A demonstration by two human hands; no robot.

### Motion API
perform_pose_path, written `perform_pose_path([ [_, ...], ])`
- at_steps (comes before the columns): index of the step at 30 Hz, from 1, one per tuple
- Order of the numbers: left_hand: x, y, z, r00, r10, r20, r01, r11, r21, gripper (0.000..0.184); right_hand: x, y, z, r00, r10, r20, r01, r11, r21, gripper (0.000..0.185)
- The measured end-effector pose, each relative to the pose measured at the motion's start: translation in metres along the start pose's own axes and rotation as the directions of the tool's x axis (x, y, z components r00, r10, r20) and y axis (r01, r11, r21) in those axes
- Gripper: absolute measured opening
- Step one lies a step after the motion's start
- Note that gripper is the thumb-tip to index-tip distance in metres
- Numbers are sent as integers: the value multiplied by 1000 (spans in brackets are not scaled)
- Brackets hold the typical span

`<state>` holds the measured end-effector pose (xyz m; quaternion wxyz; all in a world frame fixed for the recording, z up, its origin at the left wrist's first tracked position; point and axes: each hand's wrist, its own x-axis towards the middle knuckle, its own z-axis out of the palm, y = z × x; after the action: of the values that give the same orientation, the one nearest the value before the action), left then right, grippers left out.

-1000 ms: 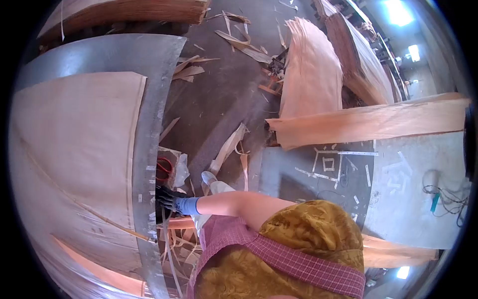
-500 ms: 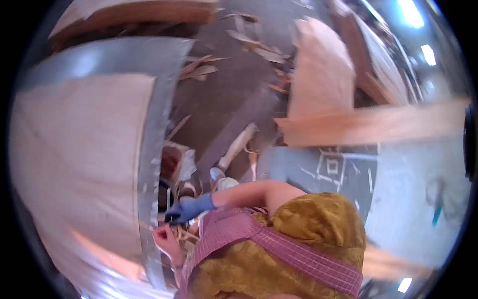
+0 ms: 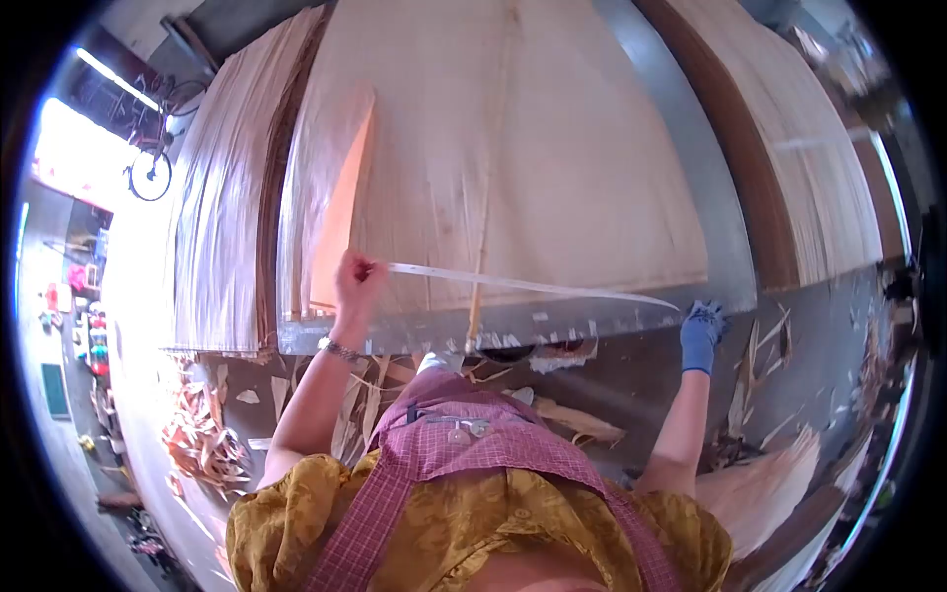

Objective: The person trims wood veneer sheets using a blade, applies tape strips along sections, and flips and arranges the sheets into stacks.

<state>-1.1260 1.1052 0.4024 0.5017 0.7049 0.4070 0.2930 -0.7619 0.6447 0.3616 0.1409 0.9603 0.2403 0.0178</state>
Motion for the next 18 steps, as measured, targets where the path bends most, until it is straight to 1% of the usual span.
perform_pose_path([
  [1,20,-12,1,997,61,37,-61,998,-18,22,16,-39,-42,993,86,-86,-110,940,-324,37],
  [2,32,-8,8,994,51,99,-40,993,-114,24,32,-78,-37,970,-73,-233,17,973,-231,40],
  [3,48,10,20,985,59,165,-24,978,-205,27,48,-133,-72,917,-135,-376,178,981,82,41],
  [4,64,23,30,975,39,219,16,970,-241,29,63,-188,-107,839,-194,-508,396,858,328,43],
  [5,81,32,38,961,19,274,59,959,-276,32,75,-243,-125,730,-296,-616,638,618,459,43],
  [6,105,40,39,952,14,305,74,958,-277,31,86,-296,-157,809,-365,-461,576,334,746,42],
  [7,129,48,41,942,3,335,95,957,-276,30,96,-333,-168,821,-493,-290,374,79,924,41],
  [8,154,52,39,932,-6,363,112,955,-273,30,110,-368,-179,775,-532,-342,332,-118,936,32],
  [9,180,56,32,930,-12,368,114,960,-257,30,135,-392,-183,741,-639,-209,141,-156,978,28],
  [10,203,61,25,927,-18,374,116,963,-243,30,160,-411,-186,671,-737,-81,-57,-161,985,24],
  [11,232,58,19,923,-22,383,119,966,-230,30,182,-433,-189,570,-821,35,-253,-135,958,22],
  [12,262,44,15,911,-58,408,155,965,-210,32,196,-454,-201,658,-752,41,-184,-108,977,18],
  [15,364,-27,4,952,152,268,-106,978,-178,33,259,-503,-193,740,-671,39,-66,-16,998,18],
  [16,393,-43,-2,952,210,221,-229,972,61,32,274,-519,-197,770,-631,92,-92,33,995,18],
  [17,420,-57,-7,943,278,185,-323,898,299,31,291,-533,-197,773,-624,114,-114,40,993,18],
  [18,444,-70,-8,923,348,163,-380,765,520,31,310,-549,-198,775,-618,136,-134,49,990,18],
])
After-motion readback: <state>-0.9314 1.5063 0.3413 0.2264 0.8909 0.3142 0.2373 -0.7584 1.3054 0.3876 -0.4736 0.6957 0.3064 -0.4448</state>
